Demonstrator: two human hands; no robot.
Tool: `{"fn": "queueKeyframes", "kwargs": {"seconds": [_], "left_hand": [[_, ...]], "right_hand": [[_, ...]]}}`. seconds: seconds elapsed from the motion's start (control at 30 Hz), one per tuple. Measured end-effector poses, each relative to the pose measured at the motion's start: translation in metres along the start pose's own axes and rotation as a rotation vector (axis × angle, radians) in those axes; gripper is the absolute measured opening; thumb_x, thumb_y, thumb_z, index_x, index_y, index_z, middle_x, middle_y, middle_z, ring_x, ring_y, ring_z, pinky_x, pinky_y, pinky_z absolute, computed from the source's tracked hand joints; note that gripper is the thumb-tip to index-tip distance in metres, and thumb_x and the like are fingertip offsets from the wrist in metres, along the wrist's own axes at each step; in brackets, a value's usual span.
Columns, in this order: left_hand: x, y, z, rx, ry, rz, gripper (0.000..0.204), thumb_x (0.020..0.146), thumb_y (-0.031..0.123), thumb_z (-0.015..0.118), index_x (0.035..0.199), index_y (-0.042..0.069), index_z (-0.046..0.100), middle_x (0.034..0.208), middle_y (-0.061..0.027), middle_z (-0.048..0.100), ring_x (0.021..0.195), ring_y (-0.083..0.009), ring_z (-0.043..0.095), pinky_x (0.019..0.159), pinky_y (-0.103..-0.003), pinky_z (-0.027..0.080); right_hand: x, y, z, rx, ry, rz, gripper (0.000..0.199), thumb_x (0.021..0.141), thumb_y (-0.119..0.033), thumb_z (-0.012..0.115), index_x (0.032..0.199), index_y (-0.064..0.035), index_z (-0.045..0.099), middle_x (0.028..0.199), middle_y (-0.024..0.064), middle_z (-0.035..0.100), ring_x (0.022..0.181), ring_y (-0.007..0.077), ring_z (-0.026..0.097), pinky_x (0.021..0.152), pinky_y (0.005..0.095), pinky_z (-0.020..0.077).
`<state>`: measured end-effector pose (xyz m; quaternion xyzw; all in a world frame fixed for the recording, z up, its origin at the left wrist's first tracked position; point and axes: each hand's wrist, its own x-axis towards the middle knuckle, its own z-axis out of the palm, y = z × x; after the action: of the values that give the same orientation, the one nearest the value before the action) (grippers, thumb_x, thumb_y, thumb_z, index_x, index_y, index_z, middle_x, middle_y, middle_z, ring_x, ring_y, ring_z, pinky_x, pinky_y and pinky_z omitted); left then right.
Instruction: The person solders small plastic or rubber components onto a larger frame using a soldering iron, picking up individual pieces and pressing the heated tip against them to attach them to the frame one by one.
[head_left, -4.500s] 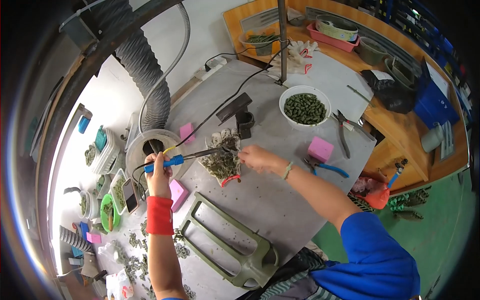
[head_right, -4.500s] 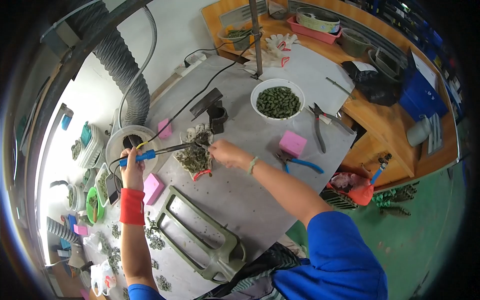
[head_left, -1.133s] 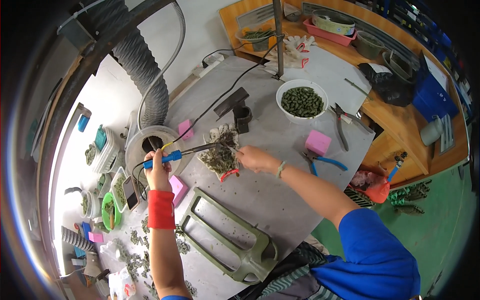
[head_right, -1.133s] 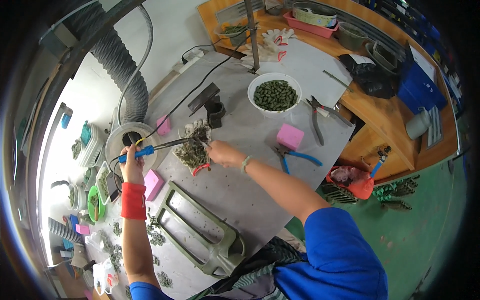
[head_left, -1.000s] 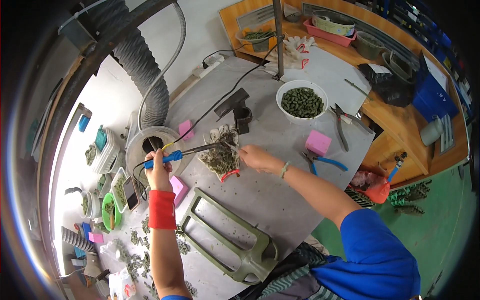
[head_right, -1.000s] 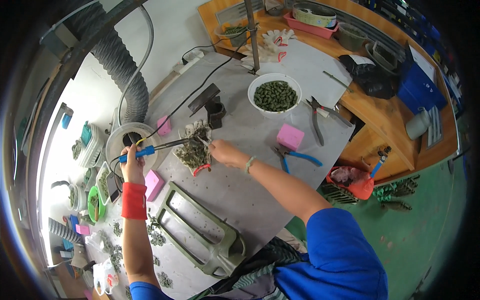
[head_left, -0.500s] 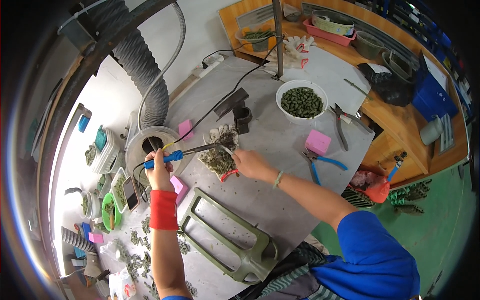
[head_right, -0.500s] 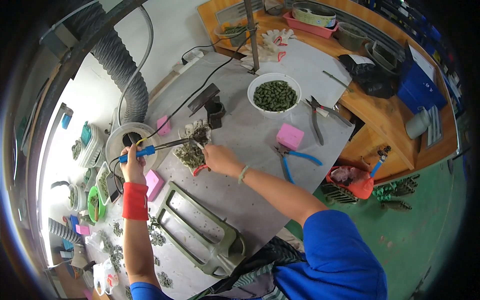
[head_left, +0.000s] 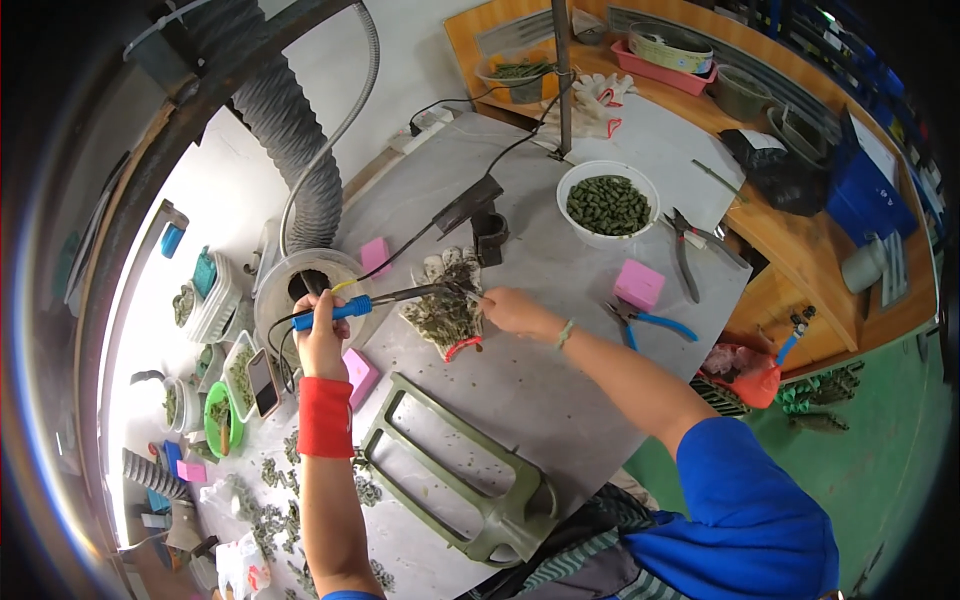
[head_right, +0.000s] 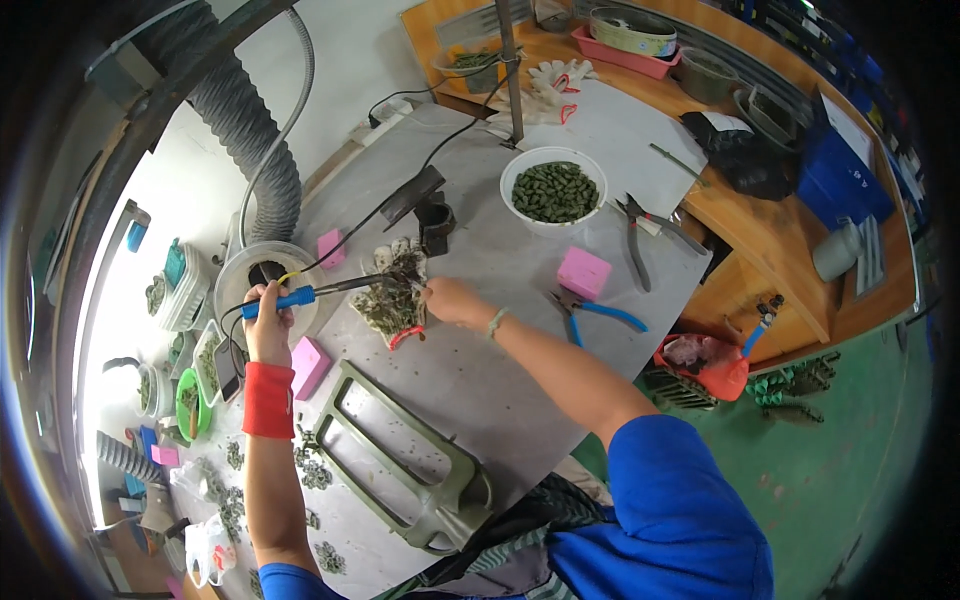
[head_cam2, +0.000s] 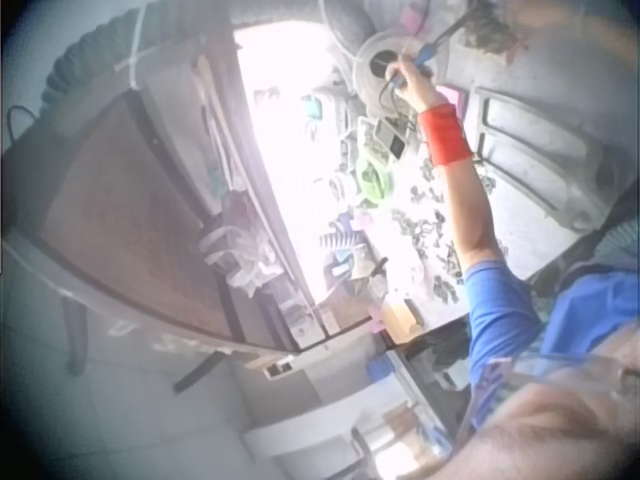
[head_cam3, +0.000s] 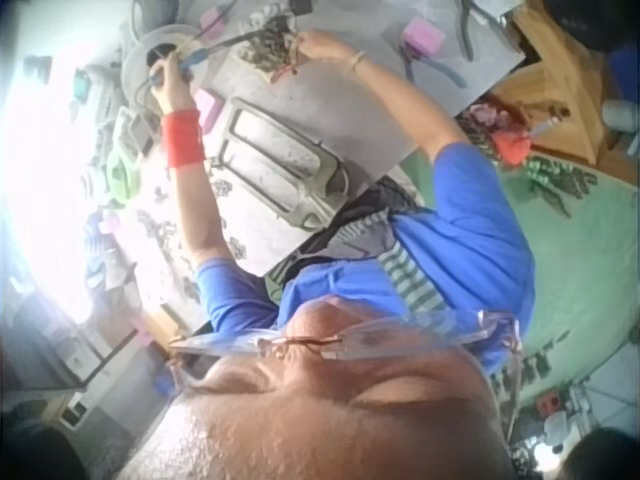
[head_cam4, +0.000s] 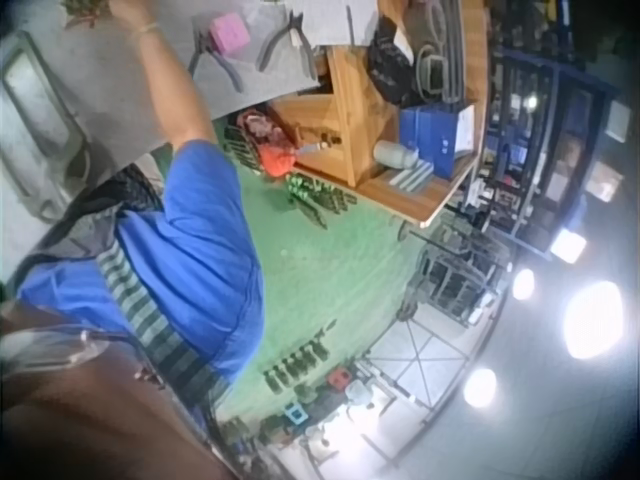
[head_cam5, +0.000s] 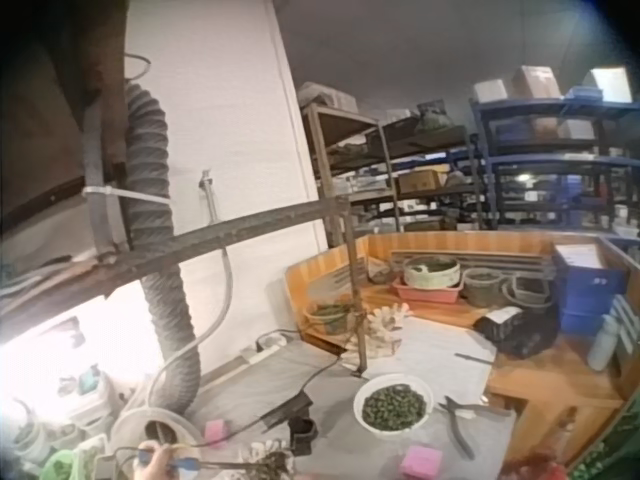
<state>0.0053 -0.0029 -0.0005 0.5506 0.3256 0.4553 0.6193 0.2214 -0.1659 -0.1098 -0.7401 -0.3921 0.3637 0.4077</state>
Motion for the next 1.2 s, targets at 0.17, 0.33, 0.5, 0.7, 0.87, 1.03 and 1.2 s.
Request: {"fn": "queueKeyframes", "kwargs": {"seconds": [0.17,0.33,0.5,0.7,0.87,1.03,1.2], "left_hand": [[0.002,0.011,0.000,0.021,-0.130,0.003,0.014,0.090,0.012,0.063,0.092,0.013,0.049,0.079,-0.0034,0.062,0.052,-0.0085,0.046,0.049,-0.021,0.036],[0.000,0.024,0.008,0.005,-0.237,-0.089,0.011,0.092,0.009,0.060,0.094,0.014,0.051,0.083,-0.0037,0.062,0.050,-0.0064,0.041,0.048,-0.020,0.032],[-0.007,0.042,0.010,0.054,-0.400,-0.207,0.009,0.094,0.012,0.060,0.095,0.013,0.051,0.080,-0.0023,0.059,0.049,-0.0031,0.036,0.045,-0.018,0.027],[-0.014,0.045,0.015,0.134,-0.414,-0.204,0.012,0.098,0.023,0.056,0.092,0.013,0.052,0.074,-0.0007,0.056,0.049,-0.0020,0.033,0.045,-0.017,0.024],[-0.018,0.043,0.017,0.251,-0.545,-0.133,0.020,0.100,0.025,0.052,0.085,0.011,0.051,0.066,0.0001,0.050,0.052,-0.0025,0.030,0.047,-0.018,0.023],[-0.021,0.046,0.020,0.377,-0.595,-0.079,0.023,0.099,0.026,0.053,0.082,0.011,0.050,0.065,0.0020,0.051,0.055,-0.0027,0.034,0.051,-0.019,0.026],[-0.027,0.053,0.027,0.437,-0.582,-0.081,0.025,0.099,0.026,0.054,0.079,0.011,0.050,0.064,0.0033,0.051,0.058,-0.0033,0.037,0.054,-0.021,0.029]], "right_hand": [[-0.017,-0.001,-0.018,0.162,-0.204,0.161,0.033,0.097,-0.030,0.042,0.082,-0.0034,0.053,0.058,0.0021,0.045,0.038,0.0128,0.034,0.037,0.0318,0.0307],[-0.013,0.005,-0.023,0.203,-0.087,0.155,0.033,0.097,-0.031,0.043,0.082,-0.0033,0.053,0.058,0.0013,0.043,0.040,0.0127,0.033,0.036,0.0311,0.0292],[-0.013,0.006,-0.033,0.022,-0.045,0.148,0.035,0.095,-0.028,0.044,0.096,0.0034,0.059,0.077,0.0149,0.062,0.059,0.0267,0.058,0.047,0.0410,0.0472],[-0.010,0.008,-0.039,-0.028,0.001,0.128,0.033,0.094,-0.029,0.048,0.093,0.0015,0.061,0.078,0.0176,0.065,0.065,0.0333,0.062,0.055,0.0430,0.0493],[0.002,0.008,-0.039,-0.317,0.023,-0.254,0.033,0.090,-0.030,0.052,0.080,-0.0010,0.064,0.084,0.0211,0.065,0.077,0.0421,0.061,0.074,0.0485,0.0481],[0.020,0.031,-0.030,-0.461,0.132,-0.375,0.032,0.089,-0.029,0.051,0.080,-0.0015,0.064,0.080,0.0199,0.064,0.078,0.0411,0.060,0.074,0.0480,0.0474],[0.014,0.021,-0.022,-0.459,0.139,-0.448,0.031,0.090,-0.028,0.051,0.079,-0.0032,0.065,0.080,0.0202,0.065,0.077,0.0425,0.061,0.073,0.0502,0.0479]]}}
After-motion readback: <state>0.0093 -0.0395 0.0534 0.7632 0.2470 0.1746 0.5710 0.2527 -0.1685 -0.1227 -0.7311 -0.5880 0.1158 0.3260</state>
